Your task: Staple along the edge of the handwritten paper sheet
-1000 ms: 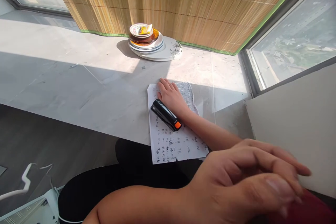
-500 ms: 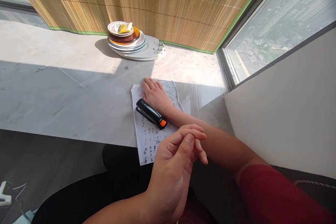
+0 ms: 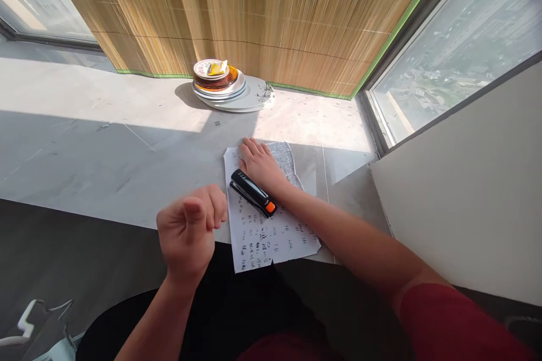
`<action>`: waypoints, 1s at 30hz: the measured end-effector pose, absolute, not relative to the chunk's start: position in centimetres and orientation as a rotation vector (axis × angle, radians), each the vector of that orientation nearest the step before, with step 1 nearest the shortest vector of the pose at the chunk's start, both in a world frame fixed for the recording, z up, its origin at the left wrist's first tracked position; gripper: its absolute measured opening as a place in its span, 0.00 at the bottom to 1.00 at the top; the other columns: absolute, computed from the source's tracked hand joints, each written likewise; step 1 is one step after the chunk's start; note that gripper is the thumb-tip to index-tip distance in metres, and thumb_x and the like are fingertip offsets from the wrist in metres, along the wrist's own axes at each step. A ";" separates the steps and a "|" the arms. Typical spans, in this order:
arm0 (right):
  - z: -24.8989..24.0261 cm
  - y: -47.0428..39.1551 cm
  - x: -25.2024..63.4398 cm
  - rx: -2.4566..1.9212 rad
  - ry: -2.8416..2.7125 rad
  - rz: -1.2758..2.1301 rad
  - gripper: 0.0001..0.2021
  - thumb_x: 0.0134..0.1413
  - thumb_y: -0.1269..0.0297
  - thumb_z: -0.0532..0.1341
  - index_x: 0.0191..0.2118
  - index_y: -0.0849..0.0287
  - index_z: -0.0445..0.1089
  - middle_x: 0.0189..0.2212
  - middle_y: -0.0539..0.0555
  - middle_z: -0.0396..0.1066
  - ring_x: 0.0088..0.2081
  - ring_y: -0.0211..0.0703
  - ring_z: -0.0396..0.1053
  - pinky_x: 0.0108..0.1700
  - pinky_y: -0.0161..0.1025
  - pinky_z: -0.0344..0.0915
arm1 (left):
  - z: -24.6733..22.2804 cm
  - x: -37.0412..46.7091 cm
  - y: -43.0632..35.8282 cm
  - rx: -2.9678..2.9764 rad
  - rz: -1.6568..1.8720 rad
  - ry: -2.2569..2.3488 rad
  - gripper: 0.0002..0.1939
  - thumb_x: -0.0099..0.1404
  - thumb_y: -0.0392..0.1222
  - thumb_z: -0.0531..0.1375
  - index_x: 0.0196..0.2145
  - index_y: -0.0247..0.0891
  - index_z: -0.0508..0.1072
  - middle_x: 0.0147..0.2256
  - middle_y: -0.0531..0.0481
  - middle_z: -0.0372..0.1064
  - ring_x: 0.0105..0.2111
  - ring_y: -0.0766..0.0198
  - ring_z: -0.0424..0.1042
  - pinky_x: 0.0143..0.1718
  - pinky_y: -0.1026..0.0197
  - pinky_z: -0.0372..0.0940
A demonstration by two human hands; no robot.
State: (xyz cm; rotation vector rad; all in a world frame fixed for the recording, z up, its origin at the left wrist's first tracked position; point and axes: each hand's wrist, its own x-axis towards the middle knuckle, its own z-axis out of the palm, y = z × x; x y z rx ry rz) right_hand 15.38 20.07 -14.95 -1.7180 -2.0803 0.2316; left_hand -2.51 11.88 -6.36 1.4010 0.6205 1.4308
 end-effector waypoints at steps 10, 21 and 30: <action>-14.2 21.1 16.3 -1.586 -1.698 0.252 0.16 0.73 0.66 0.52 0.56 0.61 0.73 0.60 0.65 0.71 0.64 0.56 0.66 0.66 0.54 0.65 | -13.4 -6.5 21.3 2.493 0.714 1.171 0.19 0.81 0.45 0.50 0.61 0.47 0.74 0.65 0.46 0.65 0.63 0.47 0.65 0.66 0.44 0.60; -8.8 15.5 16.5 -1.471 -2.182 0.608 0.14 0.57 0.57 0.71 0.45 0.57 0.73 0.40 0.56 0.76 0.40 0.51 0.72 0.39 0.41 0.63 | -13.8 -6.5 21.2 2.565 0.546 1.265 0.20 0.77 0.38 0.54 0.61 0.47 0.76 0.67 0.48 0.64 0.66 0.48 0.63 0.69 0.42 0.57; -8.8 18.4 18.9 -1.335 -2.132 0.503 0.17 0.61 0.74 0.65 0.54 0.55 0.76 0.49 0.57 0.80 0.49 0.53 0.74 0.49 0.44 0.65 | -14.3 -6.9 21.5 2.517 0.653 1.247 0.21 0.75 0.34 0.53 0.60 0.44 0.76 0.67 0.48 0.65 0.66 0.50 0.64 0.69 0.43 0.60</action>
